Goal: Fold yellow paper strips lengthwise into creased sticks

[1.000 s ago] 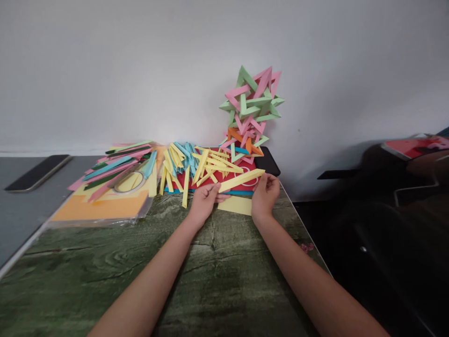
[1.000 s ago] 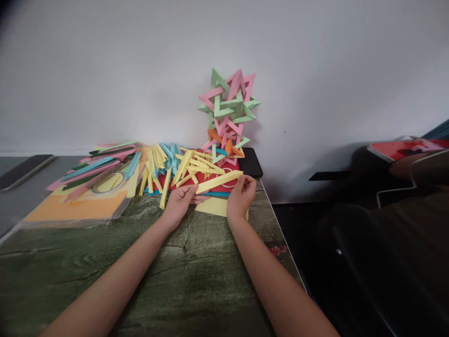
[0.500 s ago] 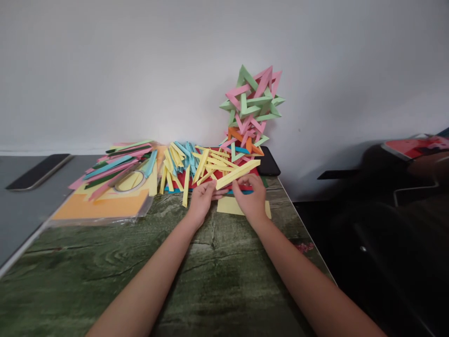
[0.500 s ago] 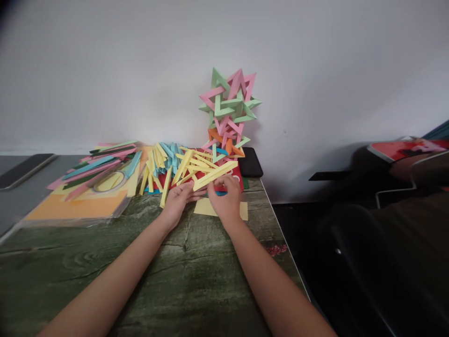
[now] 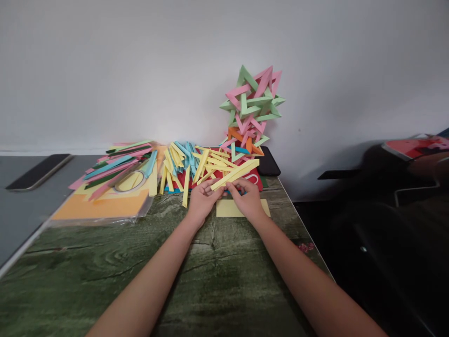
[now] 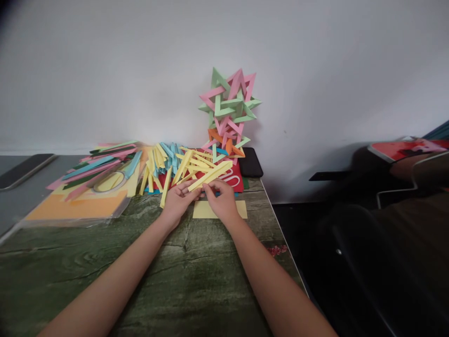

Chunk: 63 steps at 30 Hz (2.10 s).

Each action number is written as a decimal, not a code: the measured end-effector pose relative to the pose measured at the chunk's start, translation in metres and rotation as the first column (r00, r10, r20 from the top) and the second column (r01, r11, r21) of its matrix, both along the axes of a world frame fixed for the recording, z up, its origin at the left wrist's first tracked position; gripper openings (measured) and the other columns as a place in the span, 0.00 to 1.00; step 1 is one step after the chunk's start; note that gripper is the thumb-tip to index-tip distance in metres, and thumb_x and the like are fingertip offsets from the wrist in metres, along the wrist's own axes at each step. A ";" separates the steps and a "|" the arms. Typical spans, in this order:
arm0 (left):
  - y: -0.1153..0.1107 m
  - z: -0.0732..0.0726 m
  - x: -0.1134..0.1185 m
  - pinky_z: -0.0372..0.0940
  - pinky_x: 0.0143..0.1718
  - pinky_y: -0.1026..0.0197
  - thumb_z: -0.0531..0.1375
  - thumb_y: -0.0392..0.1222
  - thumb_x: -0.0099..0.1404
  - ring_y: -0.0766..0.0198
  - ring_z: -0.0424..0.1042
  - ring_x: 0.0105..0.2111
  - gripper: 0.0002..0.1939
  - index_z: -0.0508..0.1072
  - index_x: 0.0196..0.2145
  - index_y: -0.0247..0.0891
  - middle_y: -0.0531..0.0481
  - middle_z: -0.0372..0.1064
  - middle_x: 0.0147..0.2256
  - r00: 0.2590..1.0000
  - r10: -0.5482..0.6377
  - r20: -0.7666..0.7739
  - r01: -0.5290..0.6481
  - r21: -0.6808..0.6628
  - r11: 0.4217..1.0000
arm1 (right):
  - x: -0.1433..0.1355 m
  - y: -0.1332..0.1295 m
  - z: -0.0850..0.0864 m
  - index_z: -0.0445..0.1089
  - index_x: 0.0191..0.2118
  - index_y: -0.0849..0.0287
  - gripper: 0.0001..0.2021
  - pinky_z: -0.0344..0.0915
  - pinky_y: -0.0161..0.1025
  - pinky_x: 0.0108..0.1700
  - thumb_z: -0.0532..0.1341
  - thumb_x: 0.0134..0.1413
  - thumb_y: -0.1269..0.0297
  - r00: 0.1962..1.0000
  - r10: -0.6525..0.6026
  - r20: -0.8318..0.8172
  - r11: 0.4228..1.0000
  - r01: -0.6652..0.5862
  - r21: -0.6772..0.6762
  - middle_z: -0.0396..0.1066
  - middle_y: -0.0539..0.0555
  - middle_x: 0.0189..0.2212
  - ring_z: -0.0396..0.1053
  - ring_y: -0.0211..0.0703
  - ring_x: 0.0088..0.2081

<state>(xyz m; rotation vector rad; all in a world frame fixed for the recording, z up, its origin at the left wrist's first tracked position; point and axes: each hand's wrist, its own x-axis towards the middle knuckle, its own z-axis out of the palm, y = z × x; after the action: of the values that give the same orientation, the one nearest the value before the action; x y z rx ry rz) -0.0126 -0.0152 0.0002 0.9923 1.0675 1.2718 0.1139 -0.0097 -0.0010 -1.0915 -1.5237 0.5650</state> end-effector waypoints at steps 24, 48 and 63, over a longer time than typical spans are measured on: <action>0.000 0.003 0.000 0.66 0.27 0.63 0.60 0.49 0.50 0.63 0.72 0.26 0.14 0.73 0.27 0.34 0.46 0.73 0.26 0.998 0.040 -0.057 -0.039 0.015 0.999 | 0.001 -0.001 0.000 0.63 0.18 0.59 0.08 0.56 0.33 0.25 0.59 0.42 0.65 0.985 -0.168 0.042 0.985 0.166 0.037 0.60 0.47 0.18 0.57 0.34 0.21; 0.001 -0.001 -0.002 0.67 0.29 0.64 0.60 0.47 0.50 0.67 0.70 0.23 0.12 0.73 0.27 0.34 0.50 0.72 0.23 0.996 0.054 -0.077 -0.053 0.019 0.998 | -0.001 -0.008 0.001 0.68 0.30 0.54 0.06 0.61 0.38 0.36 0.59 0.41 0.68 0.932 -0.141 0.334 0.986 0.101 0.134 0.63 0.52 0.31 0.62 0.42 0.35; 0.001 -0.003 0.000 0.66 0.31 0.64 0.61 0.43 0.50 0.68 0.70 0.25 0.12 0.72 0.32 0.34 0.50 0.73 0.27 0.996 0.068 -0.065 -0.066 0.031 0.997 | 0.002 -0.003 -0.002 0.70 0.31 0.54 0.06 0.58 0.40 0.37 0.59 0.45 0.69 0.918 -0.075 0.388 0.983 0.003 0.183 0.70 0.50 0.29 0.62 0.42 0.34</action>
<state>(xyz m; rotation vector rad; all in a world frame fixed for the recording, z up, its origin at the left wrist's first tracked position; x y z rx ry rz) -0.0131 -0.0146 -0.0032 1.0338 1.1442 1.3203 0.1162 -0.0128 -0.0031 -1.1380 -1.8559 0.1760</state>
